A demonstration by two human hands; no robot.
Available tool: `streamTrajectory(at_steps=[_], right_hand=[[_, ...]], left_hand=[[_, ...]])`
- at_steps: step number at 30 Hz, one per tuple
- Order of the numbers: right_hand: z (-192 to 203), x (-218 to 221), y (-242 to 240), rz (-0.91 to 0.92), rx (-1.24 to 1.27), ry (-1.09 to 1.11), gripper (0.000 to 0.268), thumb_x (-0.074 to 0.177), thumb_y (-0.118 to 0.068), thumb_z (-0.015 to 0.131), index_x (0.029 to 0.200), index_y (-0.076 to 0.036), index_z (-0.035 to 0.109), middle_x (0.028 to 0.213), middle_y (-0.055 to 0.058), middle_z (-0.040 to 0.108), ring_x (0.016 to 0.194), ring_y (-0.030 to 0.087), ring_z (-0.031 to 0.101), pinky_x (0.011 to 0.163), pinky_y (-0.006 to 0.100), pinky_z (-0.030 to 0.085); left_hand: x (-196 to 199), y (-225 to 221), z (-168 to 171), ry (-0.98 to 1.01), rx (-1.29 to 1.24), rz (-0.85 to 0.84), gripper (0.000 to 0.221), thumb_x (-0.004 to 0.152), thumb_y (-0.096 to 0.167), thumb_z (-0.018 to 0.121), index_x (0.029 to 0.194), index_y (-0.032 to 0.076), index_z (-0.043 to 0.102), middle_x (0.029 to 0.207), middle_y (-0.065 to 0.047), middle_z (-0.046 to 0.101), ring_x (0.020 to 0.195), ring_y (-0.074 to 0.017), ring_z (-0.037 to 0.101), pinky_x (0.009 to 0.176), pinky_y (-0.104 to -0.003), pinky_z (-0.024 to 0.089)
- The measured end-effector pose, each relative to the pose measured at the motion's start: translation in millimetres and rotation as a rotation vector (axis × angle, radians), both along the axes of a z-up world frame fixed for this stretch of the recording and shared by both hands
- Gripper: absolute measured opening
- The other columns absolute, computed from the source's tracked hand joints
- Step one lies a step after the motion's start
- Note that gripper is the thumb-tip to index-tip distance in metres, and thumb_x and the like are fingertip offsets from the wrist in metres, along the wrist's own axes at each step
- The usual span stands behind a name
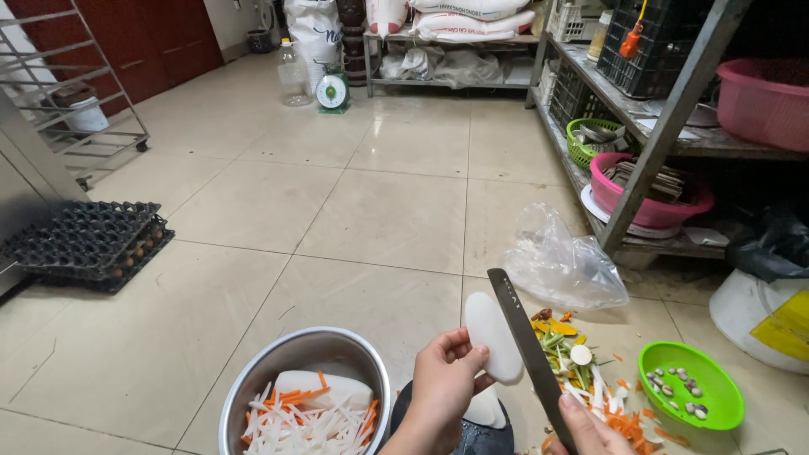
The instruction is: Slicing and julienning white radishes and carrots on a cutting board placed on the floor.
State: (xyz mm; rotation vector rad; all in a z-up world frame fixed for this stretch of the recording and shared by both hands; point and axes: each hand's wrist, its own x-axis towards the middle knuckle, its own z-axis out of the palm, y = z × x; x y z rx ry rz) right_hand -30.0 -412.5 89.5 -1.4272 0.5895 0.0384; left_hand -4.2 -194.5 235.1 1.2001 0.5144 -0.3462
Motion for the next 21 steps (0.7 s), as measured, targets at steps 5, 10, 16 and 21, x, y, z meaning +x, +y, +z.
streamTrajectory(at_steps=[5,10,16,21], right_hand=[[-14,1,0,-0.053,0.023,-0.062,0.048,0.103,-0.024,0.061,0.129,0.012,0.080,0.059,0.031,0.058,0.050,0.030,0.044,0.050,0.035,0.027],[-11,0,1,-0.028,-0.021,-0.055,0.049,0.104,-0.028,0.060,0.129,0.007,0.083,0.056,0.029,0.057,0.047,0.029,0.042,0.050,0.035,0.026],[3,-5,3,0.012,-0.007,0.007,0.050,0.105,-0.028,0.059,0.133,0.007,0.081,0.062,0.032,0.061,0.053,0.031,0.048,0.054,0.035,0.029],[-1,-6,6,-0.035,-0.013,-0.023,0.046,0.105,-0.022,0.061,0.130,0.012,0.080,0.066,0.034,0.063,0.054,0.033,0.050,0.053,0.037,0.032]], left_hand=[[0,-1,-2,-0.008,-0.014,0.007,0.038,0.101,0.002,0.062,0.138,0.000,0.064,0.112,-0.010,0.068,0.100,-0.0158,0.072,0.085,-0.028,0.067],[-1,-1,3,-0.008,0.008,-0.010,0.036,0.102,0.002,0.060,0.138,0.001,0.063,0.113,-0.010,0.072,0.102,-0.0158,0.075,0.086,-0.027,0.068],[-2,-2,2,-0.014,-0.015,0.006,0.035,0.102,0.002,0.061,0.136,0.002,0.066,0.113,-0.010,0.073,0.101,-0.0163,0.074,0.084,-0.028,0.067],[-2,-1,0,-0.023,-0.013,-0.001,0.034,0.102,0.001,0.061,0.136,0.002,0.065,0.112,-0.010,0.072,0.101,-0.0163,0.075,0.085,-0.028,0.068]])
